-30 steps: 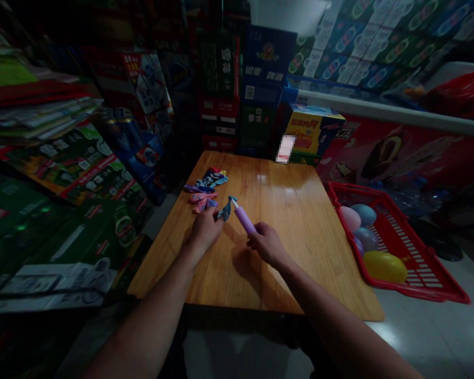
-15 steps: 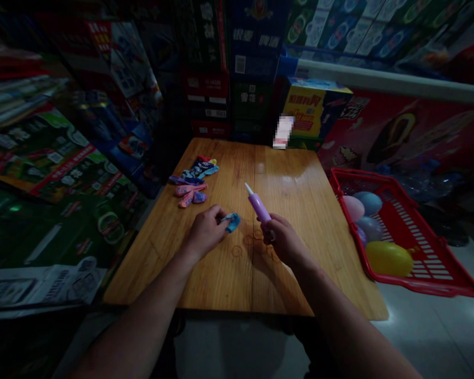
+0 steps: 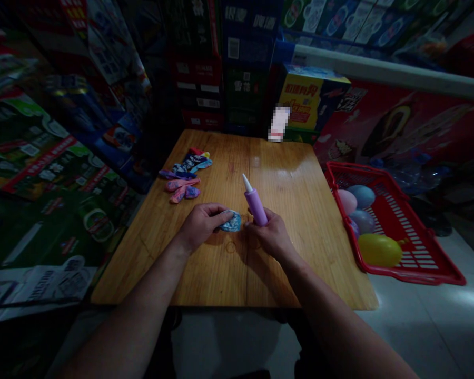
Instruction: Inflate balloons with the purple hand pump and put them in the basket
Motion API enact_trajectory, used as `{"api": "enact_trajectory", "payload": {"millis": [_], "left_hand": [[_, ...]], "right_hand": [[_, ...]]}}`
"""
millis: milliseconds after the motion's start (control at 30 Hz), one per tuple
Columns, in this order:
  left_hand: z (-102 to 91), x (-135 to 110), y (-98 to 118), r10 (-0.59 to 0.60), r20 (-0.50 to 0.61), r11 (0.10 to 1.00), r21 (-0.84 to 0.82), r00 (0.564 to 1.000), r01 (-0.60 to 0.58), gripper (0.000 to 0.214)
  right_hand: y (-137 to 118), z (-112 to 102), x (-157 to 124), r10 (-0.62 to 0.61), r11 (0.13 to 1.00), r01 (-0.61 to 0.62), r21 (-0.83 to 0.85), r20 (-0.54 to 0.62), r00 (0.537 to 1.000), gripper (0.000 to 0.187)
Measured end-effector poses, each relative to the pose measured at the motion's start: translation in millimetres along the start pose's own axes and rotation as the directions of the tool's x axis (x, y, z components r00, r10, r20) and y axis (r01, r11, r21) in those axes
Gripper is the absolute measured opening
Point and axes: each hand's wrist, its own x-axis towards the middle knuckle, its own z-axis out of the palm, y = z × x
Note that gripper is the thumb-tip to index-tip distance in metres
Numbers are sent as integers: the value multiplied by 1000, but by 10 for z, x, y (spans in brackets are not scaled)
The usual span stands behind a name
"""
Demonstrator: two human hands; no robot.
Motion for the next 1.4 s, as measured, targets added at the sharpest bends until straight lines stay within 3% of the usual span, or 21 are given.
{"api": "enact_trajectory", "payload": {"millis": [133, 233, 400, 500, 567, 667, 733, 867, 967, 1100, 1200, 1333, 1400], "left_hand": [[8, -28, -13, -5, 78, 994, -110, 997, 13, 24], [19, -14, -37, 16, 70, 984, -175, 997, -3, 26], [-41, 19, -38, -1, -72, 984, -177, 997, -12, 25], [-54, 2, -28, -32, 24, 995, -93, 999, 34, 25], [-32, -15, -32, -44, 114, 995, -81, 992, 54, 26], [4, -17, -52, -42, 153, 994, -94, 987, 57, 28], [0, -2, -62, -42, 107, 994, -98, 993, 53, 27], [-45, 21, -58, -45, -16, 995, -92, 999, 43, 24], [-39, 6, -42, -50, -15, 996, -69, 999, 49, 26], [-37, 3, -41, -65, -6, 995, -75, 998, 65, 28], [-149, 64, -69, -29, -137, 998, -52, 990, 22, 23], [-333, 163, -122, 12, -350, 999, -32, 937, -24, 22], [-325, 177, -147, -20, -370, 998, -58, 929, -2, 24]], "right_hand": [[-115, 28, -53, 3, 986, -25, 166, 132, 991, 37], [-154, 44, -77, 28, 962, -81, 261, 204, 979, 22], [-95, 22, -46, 73, 962, -87, 258, 63, 995, 16], [-88, 14, -27, 49, 962, -62, 265, 57, 997, 28], [-106, 25, -29, 25, 953, -61, 296, 125, 992, 36], [-131, 47, -45, 6, 958, -61, 281, 191, 982, 23], [-135, 53, -54, 15, 969, -59, 242, 178, 984, 15], [-135, 49, -60, 65, 958, -107, 265, 162, 985, 19], [-135, 61, -61, 97, 927, -159, 340, 193, 976, 21], [-104, 63, -52, 108, 942, -155, 297, 170, 980, 24], [-76, 10, -22, 95, 958, -129, 256, 141, 985, 26], [-70, -47, 25, 98, 968, -132, 215, 165, 981, 25], [-68, -24, 32, 110, 961, -147, 235, 164, 980, 26]]}}
